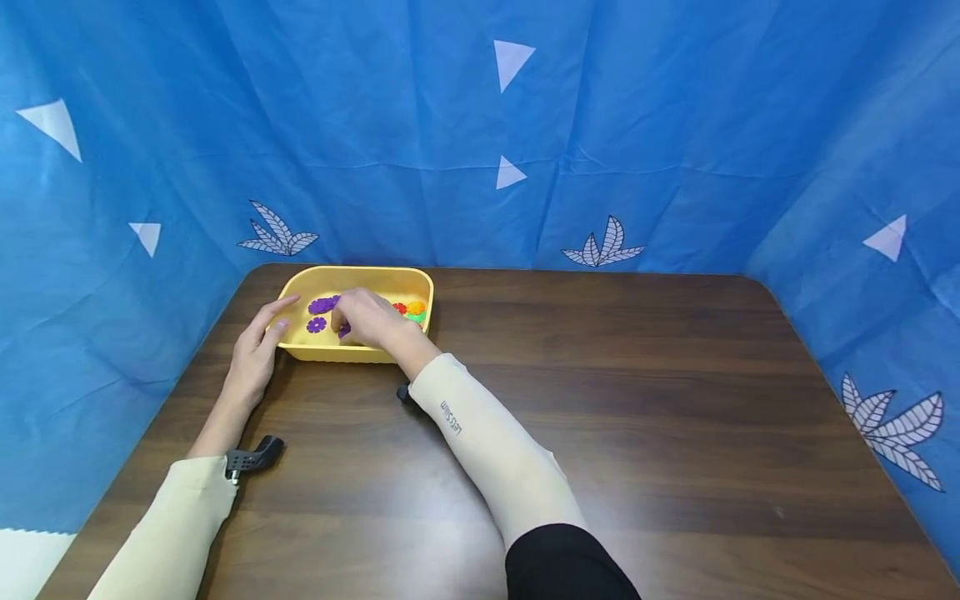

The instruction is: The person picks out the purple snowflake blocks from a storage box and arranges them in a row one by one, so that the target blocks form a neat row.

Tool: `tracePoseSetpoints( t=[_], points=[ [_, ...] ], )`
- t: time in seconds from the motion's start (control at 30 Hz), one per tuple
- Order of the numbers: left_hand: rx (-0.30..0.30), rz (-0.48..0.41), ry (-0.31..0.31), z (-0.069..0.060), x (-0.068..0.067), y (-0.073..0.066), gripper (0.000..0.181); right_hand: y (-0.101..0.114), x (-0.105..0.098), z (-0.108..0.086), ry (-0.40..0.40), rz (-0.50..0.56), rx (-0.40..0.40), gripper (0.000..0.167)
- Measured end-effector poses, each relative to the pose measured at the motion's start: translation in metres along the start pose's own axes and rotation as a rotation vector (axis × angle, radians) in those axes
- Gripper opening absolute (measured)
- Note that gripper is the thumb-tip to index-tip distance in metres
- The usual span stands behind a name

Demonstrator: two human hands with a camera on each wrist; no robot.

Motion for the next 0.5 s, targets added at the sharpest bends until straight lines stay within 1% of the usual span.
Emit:
tracePoseSetpoints(
  t=[0.23,0.33,0.5],
  points=[
    [0.017,-0.002,0.000,0.0014,0.0007,-0.0004,0.042,0.0007,-0.0006,0.0009,0.014,-0.006,0.033,0.014],
    [0.016,-0.005,0.002,0.0009,0.0006,-0.0008,0.042,0.0016,-0.0020,-0.0001,0.009,-0.006,0.048,0.014],
    [0.015,-0.005,-0.003,-0.0003,-0.0016,-0.0001,0.042,0.0032,-0.0026,-0.0027,-0.016,-0.010,0.098,0.017]
  ],
)
Point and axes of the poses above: each hand's wrist, its own z-axis towards the middle knuckle, its own x-axis out of the palm, y = z × x, the point moved 1 cm from there along z, towards the middle knuckle, and after that the axes turned 14 degrees about -x, right-handed, at the moved point
